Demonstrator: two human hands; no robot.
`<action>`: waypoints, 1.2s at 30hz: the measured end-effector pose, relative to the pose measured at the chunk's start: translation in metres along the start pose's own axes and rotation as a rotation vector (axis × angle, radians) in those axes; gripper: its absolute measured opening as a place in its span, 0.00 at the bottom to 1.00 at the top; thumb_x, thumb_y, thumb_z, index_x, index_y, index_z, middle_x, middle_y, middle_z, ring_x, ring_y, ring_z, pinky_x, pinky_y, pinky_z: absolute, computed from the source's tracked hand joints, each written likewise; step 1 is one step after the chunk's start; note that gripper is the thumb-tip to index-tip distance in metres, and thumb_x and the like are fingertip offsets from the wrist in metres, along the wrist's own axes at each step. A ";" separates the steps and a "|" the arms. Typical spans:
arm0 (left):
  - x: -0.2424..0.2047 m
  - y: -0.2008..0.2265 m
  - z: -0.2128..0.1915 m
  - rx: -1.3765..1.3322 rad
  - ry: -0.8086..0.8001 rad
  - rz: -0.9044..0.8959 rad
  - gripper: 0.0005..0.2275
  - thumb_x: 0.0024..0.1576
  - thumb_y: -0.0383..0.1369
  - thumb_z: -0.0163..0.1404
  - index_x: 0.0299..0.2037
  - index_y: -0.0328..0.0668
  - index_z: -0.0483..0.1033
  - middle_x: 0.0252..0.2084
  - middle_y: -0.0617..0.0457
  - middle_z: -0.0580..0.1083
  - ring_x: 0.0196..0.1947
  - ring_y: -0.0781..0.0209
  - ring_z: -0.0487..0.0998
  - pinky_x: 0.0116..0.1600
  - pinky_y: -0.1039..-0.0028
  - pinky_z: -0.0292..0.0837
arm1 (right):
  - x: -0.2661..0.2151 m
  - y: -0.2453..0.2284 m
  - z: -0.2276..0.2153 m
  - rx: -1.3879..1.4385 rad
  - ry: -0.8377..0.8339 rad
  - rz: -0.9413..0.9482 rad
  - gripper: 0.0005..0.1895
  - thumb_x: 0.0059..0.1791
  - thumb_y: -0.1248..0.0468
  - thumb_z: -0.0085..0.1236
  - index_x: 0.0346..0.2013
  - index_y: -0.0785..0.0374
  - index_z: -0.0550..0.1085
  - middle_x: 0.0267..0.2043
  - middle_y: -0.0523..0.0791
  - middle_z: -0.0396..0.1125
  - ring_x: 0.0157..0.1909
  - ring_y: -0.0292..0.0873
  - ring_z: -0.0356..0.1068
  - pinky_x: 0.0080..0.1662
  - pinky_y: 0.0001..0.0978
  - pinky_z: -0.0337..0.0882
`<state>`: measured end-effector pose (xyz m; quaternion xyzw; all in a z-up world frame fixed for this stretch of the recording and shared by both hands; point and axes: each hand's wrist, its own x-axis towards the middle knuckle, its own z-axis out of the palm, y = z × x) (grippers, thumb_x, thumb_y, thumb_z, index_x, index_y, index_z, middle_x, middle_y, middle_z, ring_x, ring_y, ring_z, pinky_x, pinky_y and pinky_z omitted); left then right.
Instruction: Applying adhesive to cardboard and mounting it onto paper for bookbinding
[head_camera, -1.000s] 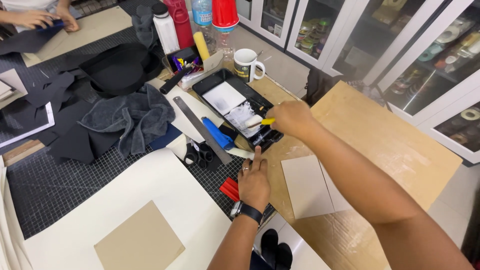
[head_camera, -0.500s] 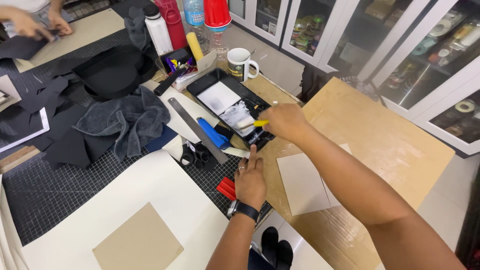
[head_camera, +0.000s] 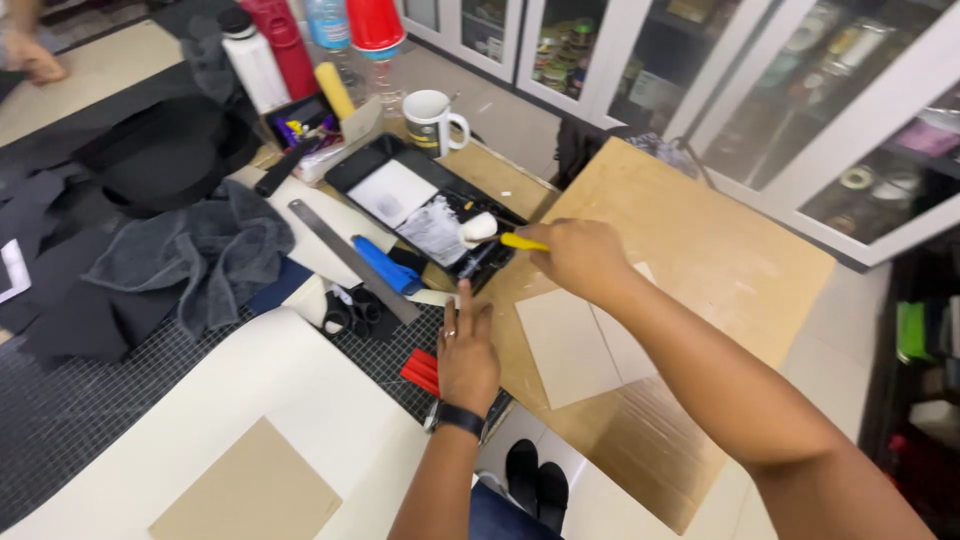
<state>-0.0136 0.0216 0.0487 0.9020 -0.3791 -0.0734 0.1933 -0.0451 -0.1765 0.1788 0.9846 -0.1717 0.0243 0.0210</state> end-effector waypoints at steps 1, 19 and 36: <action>-0.007 0.003 0.001 -0.025 0.080 0.026 0.23 0.59 0.26 0.48 0.67 0.45 0.66 0.81 0.46 0.36 0.76 0.37 0.46 0.71 0.45 0.56 | -0.020 0.007 -0.017 0.049 0.034 0.057 0.17 0.50 0.49 0.56 0.54 0.33 0.78 0.35 0.49 0.76 0.44 0.57 0.78 0.45 0.52 0.78; -0.067 0.006 0.059 -0.163 0.234 0.435 0.39 0.50 0.59 0.58 0.68 0.46 0.65 0.76 0.40 0.55 0.77 0.36 0.44 0.75 0.47 0.42 | -0.162 0.048 0.078 -0.232 -0.016 0.325 0.23 0.53 0.45 0.49 0.63 0.36 0.67 0.34 0.43 0.73 0.26 0.53 0.75 0.28 0.47 0.73; -0.059 0.018 0.064 -0.118 0.197 0.205 0.34 0.53 0.55 0.56 0.67 0.46 0.66 0.72 0.52 0.63 0.76 0.47 0.52 0.75 0.53 0.49 | -0.156 0.048 0.047 -0.370 0.015 0.208 0.18 0.49 0.51 0.56 0.54 0.36 0.78 0.27 0.42 0.74 0.28 0.45 0.78 0.30 0.39 0.76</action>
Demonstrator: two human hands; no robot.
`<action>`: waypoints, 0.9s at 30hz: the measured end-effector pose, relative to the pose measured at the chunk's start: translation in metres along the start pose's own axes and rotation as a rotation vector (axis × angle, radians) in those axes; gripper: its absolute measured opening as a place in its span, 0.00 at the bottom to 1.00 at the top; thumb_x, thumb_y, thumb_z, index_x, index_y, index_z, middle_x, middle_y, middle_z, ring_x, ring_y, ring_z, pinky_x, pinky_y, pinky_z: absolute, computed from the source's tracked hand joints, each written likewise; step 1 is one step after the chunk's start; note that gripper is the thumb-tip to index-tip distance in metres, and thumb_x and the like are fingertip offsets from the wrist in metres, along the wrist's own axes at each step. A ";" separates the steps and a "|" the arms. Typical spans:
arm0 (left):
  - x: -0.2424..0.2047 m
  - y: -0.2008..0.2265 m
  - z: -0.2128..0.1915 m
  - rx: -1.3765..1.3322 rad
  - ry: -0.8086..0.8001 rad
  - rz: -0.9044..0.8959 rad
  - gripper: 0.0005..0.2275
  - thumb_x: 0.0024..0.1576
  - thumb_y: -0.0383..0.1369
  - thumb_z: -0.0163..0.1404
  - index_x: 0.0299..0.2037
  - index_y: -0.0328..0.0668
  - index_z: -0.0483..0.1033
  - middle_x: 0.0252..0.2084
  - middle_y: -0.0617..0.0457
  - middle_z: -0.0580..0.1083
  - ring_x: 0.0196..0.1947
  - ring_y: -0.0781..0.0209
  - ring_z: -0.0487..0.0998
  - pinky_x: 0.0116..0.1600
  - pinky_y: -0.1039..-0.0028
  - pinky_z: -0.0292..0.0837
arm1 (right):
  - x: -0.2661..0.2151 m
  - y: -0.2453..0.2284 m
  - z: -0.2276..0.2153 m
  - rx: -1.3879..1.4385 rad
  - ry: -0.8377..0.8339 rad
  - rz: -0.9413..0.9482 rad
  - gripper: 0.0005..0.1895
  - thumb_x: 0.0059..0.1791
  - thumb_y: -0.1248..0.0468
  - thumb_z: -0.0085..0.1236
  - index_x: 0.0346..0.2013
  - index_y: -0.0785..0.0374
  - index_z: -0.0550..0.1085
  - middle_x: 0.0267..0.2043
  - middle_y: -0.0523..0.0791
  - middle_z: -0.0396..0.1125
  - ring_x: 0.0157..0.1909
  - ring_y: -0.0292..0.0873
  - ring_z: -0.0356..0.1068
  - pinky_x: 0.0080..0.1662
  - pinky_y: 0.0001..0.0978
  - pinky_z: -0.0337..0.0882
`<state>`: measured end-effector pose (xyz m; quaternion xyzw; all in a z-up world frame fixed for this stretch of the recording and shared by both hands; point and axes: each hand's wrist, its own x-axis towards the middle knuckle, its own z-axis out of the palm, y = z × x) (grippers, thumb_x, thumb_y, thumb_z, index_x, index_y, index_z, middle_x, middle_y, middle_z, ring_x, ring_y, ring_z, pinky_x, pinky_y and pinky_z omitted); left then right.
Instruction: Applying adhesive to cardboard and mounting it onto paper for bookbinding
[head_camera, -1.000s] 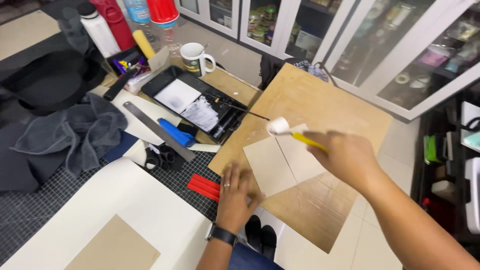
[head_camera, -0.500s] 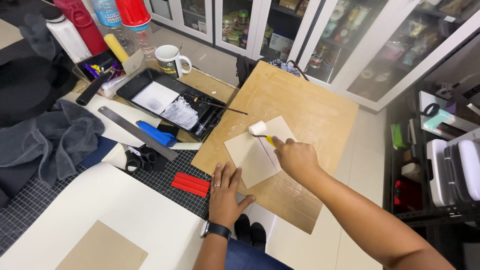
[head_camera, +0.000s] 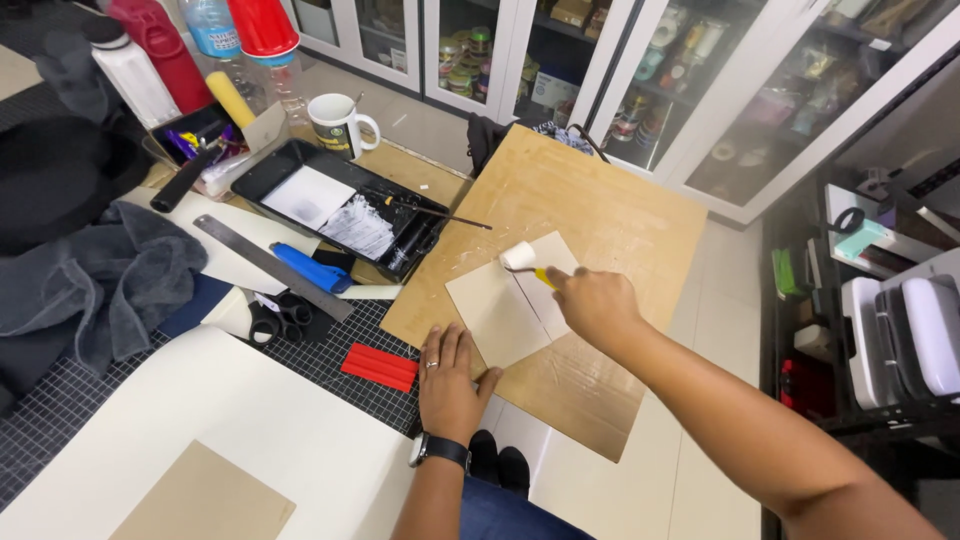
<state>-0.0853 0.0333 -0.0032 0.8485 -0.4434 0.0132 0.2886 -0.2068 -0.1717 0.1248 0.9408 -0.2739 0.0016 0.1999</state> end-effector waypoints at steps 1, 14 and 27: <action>-0.002 0.000 0.002 0.029 -0.015 0.002 0.34 0.54 0.55 0.56 0.67 0.46 0.67 0.71 0.52 0.63 0.76 0.47 0.53 0.75 0.53 0.50 | -0.011 0.002 -0.003 -0.052 -0.008 -0.010 0.17 0.48 0.52 0.57 0.52 0.35 0.78 0.26 0.41 0.74 0.28 0.44 0.78 0.29 0.37 0.75; 0.001 0.003 -0.006 0.097 -0.012 0.033 0.34 0.54 0.56 0.54 0.66 0.45 0.67 0.70 0.50 0.65 0.74 0.45 0.56 0.73 0.53 0.54 | 0.010 0.022 -0.002 -0.052 -0.003 0.022 0.09 0.49 0.49 0.57 0.41 0.39 0.82 0.26 0.40 0.74 0.28 0.42 0.78 0.28 0.36 0.75; 0.001 0.002 -0.005 0.096 -0.046 0.028 0.34 0.55 0.57 0.53 0.67 0.45 0.66 0.70 0.50 0.64 0.75 0.46 0.55 0.74 0.53 0.54 | 0.024 0.046 0.009 -0.076 -0.033 0.049 0.11 0.48 0.50 0.57 0.44 0.35 0.81 0.26 0.39 0.75 0.30 0.43 0.79 0.30 0.37 0.76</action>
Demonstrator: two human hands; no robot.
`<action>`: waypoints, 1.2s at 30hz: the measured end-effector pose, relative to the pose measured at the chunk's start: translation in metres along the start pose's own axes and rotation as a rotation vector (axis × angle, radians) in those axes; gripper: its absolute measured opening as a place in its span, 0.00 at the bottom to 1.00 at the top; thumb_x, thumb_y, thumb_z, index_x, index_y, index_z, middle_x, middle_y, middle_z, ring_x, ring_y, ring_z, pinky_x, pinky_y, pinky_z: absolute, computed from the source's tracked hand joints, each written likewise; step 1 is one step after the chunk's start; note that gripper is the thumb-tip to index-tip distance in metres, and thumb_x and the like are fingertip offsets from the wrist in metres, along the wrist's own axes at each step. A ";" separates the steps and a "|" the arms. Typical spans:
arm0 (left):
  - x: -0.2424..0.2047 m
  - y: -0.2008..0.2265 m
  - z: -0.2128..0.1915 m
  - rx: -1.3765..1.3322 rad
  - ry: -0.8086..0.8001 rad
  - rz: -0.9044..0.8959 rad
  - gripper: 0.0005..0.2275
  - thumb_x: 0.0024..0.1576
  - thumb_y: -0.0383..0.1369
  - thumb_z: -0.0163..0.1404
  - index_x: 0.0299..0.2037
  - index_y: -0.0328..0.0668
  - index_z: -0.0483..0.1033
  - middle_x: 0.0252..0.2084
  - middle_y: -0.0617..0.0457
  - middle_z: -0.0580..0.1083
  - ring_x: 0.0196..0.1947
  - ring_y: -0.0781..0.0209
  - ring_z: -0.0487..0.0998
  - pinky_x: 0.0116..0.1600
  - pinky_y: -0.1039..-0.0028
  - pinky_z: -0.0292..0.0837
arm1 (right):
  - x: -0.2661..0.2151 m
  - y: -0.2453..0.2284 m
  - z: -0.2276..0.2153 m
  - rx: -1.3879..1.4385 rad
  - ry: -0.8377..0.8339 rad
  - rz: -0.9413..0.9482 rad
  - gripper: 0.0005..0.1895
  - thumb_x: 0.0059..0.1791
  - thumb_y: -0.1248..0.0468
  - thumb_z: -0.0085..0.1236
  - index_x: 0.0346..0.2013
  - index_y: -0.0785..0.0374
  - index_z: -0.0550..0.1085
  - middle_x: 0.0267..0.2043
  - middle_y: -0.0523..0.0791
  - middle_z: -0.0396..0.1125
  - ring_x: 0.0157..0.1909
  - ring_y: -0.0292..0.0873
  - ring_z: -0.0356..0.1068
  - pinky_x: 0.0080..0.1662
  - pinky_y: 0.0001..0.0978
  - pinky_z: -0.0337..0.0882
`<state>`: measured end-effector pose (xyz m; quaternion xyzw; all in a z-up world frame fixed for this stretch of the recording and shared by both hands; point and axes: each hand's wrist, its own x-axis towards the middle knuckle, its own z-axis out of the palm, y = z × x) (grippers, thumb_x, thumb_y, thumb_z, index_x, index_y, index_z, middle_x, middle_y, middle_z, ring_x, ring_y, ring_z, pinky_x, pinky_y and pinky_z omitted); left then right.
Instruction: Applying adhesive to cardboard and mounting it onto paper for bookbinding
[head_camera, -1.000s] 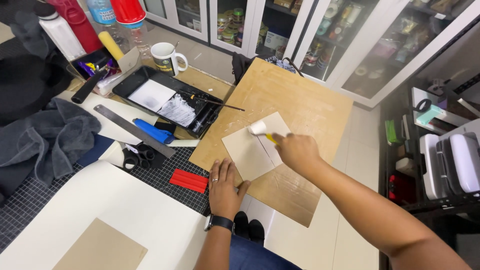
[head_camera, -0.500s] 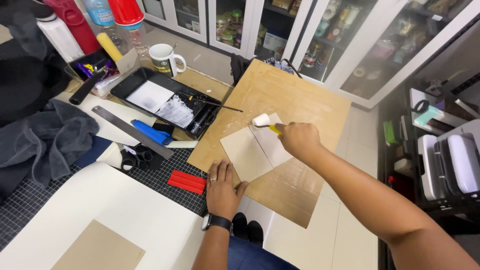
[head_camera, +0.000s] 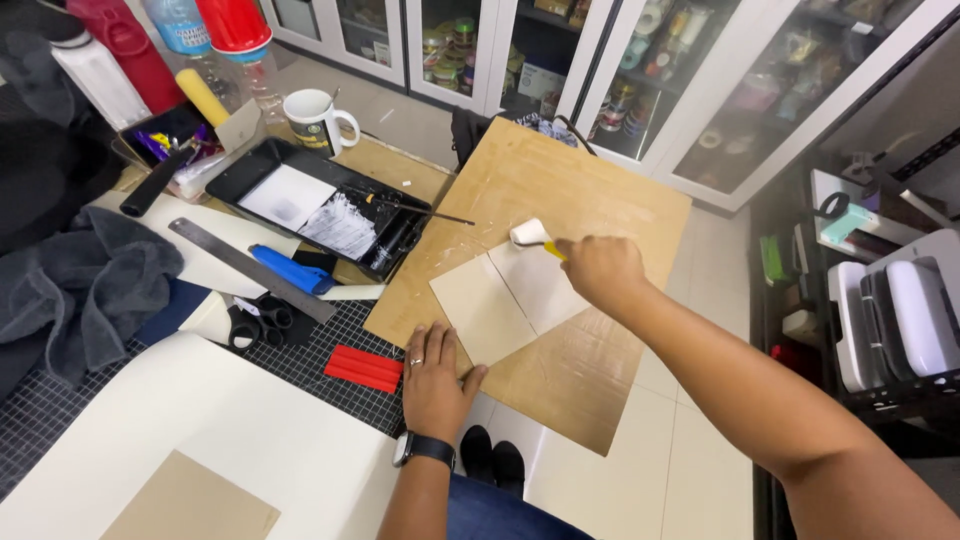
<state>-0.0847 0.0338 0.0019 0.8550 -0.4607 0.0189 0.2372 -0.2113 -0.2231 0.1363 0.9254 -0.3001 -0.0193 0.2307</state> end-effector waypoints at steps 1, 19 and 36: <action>0.000 -0.001 0.002 0.002 -0.013 -0.003 0.34 0.55 0.57 0.53 0.67 0.46 0.66 0.70 0.50 0.64 0.75 0.46 0.55 0.74 0.54 0.54 | -0.004 0.000 -0.002 0.017 -0.031 -0.002 0.12 0.49 0.51 0.56 0.47 0.35 0.80 0.27 0.40 0.75 0.31 0.44 0.79 0.31 0.39 0.77; 0.000 0.005 -0.011 -0.009 -0.053 -0.018 0.33 0.56 0.56 0.52 0.68 0.45 0.65 0.72 0.49 0.63 0.76 0.45 0.54 0.74 0.52 0.54 | -0.064 0.037 0.002 -0.015 -0.181 0.010 0.13 0.47 0.49 0.60 0.47 0.32 0.80 0.28 0.39 0.77 0.32 0.43 0.80 0.34 0.34 0.78; 0.001 0.005 -0.004 0.028 -0.068 -0.031 0.34 0.56 0.57 0.51 0.69 0.47 0.64 0.73 0.52 0.62 0.76 0.46 0.53 0.75 0.52 0.53 | -0.084 0.045 -0.020 0.030 -0.255 0.009 0.15 0.48 0.49 0.58 0.50 0.33 0.79 0.32 0.42 0.78 0.36 0.47 0.81 0.38 0.39 0.79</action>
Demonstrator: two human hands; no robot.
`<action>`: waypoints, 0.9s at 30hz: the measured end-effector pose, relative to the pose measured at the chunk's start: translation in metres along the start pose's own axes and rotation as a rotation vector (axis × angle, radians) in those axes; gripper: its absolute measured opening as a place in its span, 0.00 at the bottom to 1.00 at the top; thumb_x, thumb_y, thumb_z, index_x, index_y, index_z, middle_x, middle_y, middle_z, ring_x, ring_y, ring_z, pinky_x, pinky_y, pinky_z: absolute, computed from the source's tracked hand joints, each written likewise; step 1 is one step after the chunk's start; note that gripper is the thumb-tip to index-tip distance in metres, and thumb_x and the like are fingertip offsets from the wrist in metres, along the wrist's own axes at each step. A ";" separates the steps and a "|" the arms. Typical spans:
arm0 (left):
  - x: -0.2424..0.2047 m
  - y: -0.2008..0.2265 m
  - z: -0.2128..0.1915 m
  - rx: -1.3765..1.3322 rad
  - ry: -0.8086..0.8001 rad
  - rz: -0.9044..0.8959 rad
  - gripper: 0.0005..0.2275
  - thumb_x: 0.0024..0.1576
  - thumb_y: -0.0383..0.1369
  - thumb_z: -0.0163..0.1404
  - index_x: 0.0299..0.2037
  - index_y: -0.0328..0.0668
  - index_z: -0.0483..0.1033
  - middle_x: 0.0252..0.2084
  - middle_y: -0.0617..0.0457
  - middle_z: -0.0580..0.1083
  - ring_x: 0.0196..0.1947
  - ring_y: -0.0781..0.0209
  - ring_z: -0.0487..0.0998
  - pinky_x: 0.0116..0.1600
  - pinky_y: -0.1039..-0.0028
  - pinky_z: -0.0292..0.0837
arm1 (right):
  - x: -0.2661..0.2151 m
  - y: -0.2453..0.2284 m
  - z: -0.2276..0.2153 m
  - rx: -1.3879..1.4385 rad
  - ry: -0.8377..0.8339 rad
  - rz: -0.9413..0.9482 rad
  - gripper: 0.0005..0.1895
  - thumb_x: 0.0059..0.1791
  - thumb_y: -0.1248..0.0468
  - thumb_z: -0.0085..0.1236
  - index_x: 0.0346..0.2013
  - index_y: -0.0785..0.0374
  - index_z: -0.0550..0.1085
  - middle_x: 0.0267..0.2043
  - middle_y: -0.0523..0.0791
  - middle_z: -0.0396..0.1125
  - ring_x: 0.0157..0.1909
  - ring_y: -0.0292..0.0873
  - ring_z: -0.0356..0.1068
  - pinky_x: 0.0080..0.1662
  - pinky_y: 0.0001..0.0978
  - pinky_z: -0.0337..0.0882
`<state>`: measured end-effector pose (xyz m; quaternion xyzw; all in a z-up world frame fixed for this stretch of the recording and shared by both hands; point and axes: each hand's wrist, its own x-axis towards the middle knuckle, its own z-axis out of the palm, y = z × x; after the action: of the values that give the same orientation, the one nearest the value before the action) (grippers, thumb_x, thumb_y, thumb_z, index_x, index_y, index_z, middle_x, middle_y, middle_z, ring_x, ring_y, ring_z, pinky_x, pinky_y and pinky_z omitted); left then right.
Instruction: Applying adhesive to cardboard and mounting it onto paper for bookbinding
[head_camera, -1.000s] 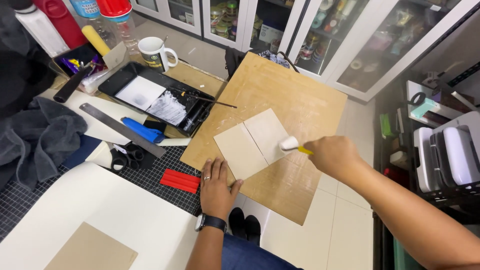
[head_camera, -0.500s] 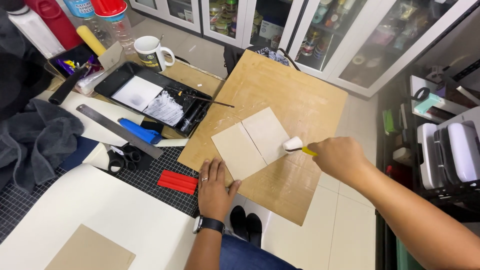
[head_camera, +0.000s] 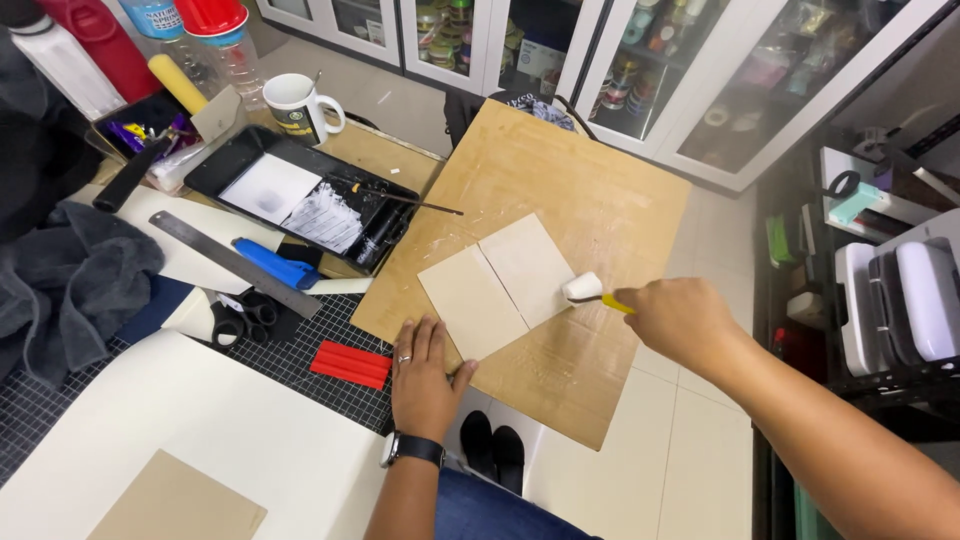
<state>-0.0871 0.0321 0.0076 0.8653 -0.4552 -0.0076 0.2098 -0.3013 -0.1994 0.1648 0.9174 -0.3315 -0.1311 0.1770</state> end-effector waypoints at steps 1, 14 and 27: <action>-0.001 0.000 0.001 -0.002 -0.003 -0.008 0.34 0.56 0.56 0.51 0.68 0.47 0.64 0.73 0.52 0.61 0.76 0.47 0.53 0.75 0.52 0.52 | -0.010 0.001 0.003 -0.028 -0.029 0.009 0.14 0.48 0.48 0.58 0.49 0.31 0.80 0.32 0.41 0.78 0.35 0.45 0.80 0.38 0.36 0.79; 0.001 0.001 -0.004 -0.009 -0.016 -0.013 0.34 0.57 0.56 0.52 0.69 0.48 0.64 0.73 0.53 0.61 0.76 0.47 0.52 0.75 0.52 0.52 | 0.009 -0.007 0.008 -0.051 0.084 -0.032 0.17 0.47 0.51 0.57 0.50 0.32 0.79 0.29 0.41 0.77 0.32 0.43 0.80 0.33 0.36 0.77; 0.000 0.000 -0.005 -0.024 -0.026 -0.009 0.34 0.57 0.57 0.51 0.69 0.48 0.63 0.74 0.53 0.60 0.76 0.47 0.52 0.75 0.51 0.53 | 0.048 -0.030 0.002 0.057 0.111 -0.029 0.14 0.48 0.50 0.58 0.46 0.42 0.82 0.29 0.45 0.77 0.34 0.49 0.80 0.35 0.42 0.78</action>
<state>-0.0864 0.0339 0.0120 0.8645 -0.4540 -0.0251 0.2142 -0.2493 -0.2096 0.1447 0.9326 -0.3116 -0.0727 0.1669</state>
